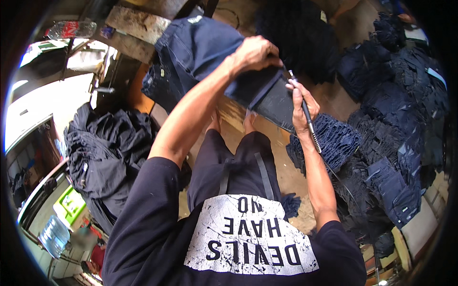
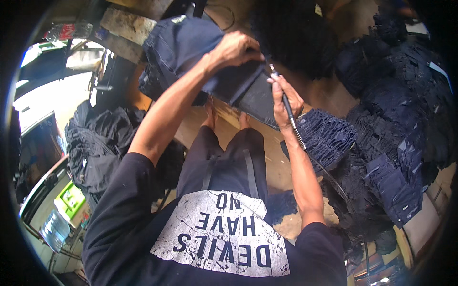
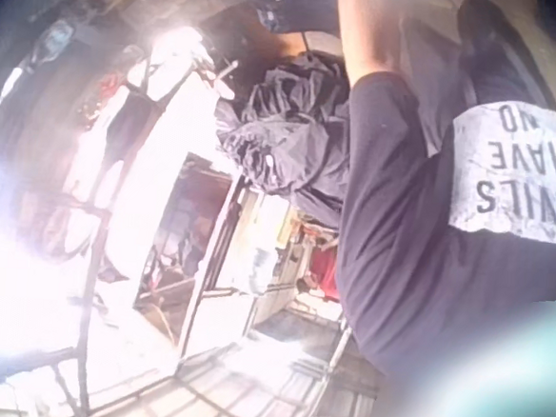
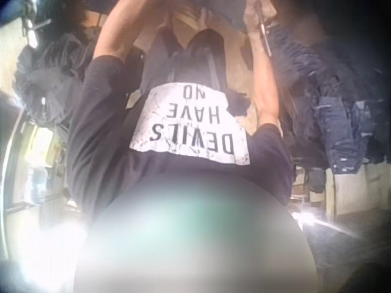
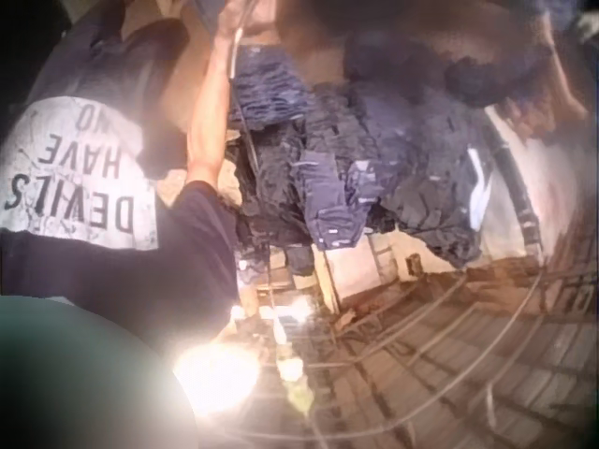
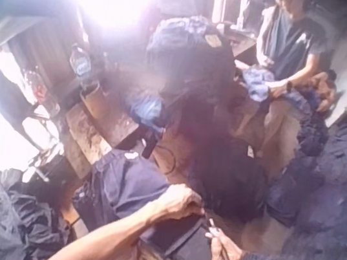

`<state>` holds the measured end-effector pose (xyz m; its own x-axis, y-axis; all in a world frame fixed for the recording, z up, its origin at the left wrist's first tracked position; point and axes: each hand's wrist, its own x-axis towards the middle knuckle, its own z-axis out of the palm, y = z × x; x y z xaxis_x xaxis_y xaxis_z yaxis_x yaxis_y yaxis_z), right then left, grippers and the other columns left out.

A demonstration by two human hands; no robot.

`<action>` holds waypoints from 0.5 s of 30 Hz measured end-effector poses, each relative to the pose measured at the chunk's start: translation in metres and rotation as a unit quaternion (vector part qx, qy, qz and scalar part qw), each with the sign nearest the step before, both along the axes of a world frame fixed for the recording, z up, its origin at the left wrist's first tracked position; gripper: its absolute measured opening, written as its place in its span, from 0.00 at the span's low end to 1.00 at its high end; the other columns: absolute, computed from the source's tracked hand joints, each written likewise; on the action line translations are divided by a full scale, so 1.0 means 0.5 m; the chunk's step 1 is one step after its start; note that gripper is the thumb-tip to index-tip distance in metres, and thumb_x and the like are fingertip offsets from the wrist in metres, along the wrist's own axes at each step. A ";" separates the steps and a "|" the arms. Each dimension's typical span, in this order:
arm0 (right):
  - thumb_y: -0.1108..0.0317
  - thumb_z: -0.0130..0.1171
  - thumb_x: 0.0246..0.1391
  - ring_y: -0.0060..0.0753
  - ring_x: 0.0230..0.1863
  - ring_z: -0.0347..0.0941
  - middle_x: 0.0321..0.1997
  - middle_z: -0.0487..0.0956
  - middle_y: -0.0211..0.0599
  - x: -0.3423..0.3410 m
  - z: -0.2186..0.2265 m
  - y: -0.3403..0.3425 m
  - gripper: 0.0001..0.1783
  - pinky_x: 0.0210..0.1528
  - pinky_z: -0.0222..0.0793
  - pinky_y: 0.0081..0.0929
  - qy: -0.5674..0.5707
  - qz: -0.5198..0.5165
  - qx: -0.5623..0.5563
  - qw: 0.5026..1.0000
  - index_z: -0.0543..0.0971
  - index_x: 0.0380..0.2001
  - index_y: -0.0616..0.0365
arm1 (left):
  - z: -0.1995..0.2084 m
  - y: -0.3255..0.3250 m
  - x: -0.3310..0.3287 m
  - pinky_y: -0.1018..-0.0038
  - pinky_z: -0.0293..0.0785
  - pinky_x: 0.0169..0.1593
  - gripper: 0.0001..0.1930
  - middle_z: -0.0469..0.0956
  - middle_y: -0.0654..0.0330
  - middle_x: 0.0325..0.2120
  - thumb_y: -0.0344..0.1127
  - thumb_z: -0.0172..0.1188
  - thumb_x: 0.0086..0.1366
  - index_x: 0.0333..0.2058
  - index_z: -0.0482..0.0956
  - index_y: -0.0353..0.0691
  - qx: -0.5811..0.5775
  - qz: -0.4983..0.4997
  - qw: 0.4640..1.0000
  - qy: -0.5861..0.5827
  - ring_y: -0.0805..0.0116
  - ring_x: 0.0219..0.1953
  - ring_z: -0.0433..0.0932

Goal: The person uses a handheld electric thread trimmer to remove loose threads from the seams and edges of several pairs of dark denim jeans. The person repeatedly picks up jeans, trims the seams, and places them aside.

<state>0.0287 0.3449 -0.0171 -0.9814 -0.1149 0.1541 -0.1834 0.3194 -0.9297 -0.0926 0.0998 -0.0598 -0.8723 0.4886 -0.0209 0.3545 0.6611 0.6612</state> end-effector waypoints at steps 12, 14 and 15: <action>0.80 0.68 0.53 0.56 0.54 0.91 0.43 0.91 0.55 -0.036 -0.029 0.040 0.13 0.68 0.81 0.59 0.143 0.277 0.009 0.950 0.88 0.43 0.72 | -0.003 0.017 -0.015 0.50 0.81 0.40 0.19 0.85 0.44 0.28 0.50 0.74 0.64 0.32 0.90 0.37 0.000 0.077 0.995 0.061 0.40 0.34 0.87; 0.78 0.73 0.48 0.49 0.53 0.91 0.40 0.92 0.48 -0.032 -0.030 0.036 0.13 0.67 0.83 0.54 0.135 0.274 0.020 0.952 0.90 0.39 0.67 | -0.003 0.017 -0.011 0.50 0.81 0.41 0.18 0.85 0.43 0.28 0.49 0.74 0.64 0.32 0.90 0.36 -0.003 0.083 0.995 0.058 0.40 0.34 0.86; 0.78 0.73 0.48 0.49 0.53 0.91 0.40 0.92 0.47 -0.031 -0.030 0.034 0.12 0.68 0.83 0.54 0.133 0.275 0.020 0.952 0.90 0.39 0.67 | -0.002 0.017 -0.011 0.50 0.81 0.41 0.18 0.85 0.42 0.28 0.48 0.75 0.64 0.32 0.90 0.36 -0.003 0.083 0.995 0.059 0.40 0.34 0.87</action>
<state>0.0134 0.3617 -0.0319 -0.6985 -0.6107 0.3731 -0.5596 0.1411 -0.8167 -0.0978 0.1082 -0.0608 -0.9372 0.3384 0.0843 0.3156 0.7203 0.6176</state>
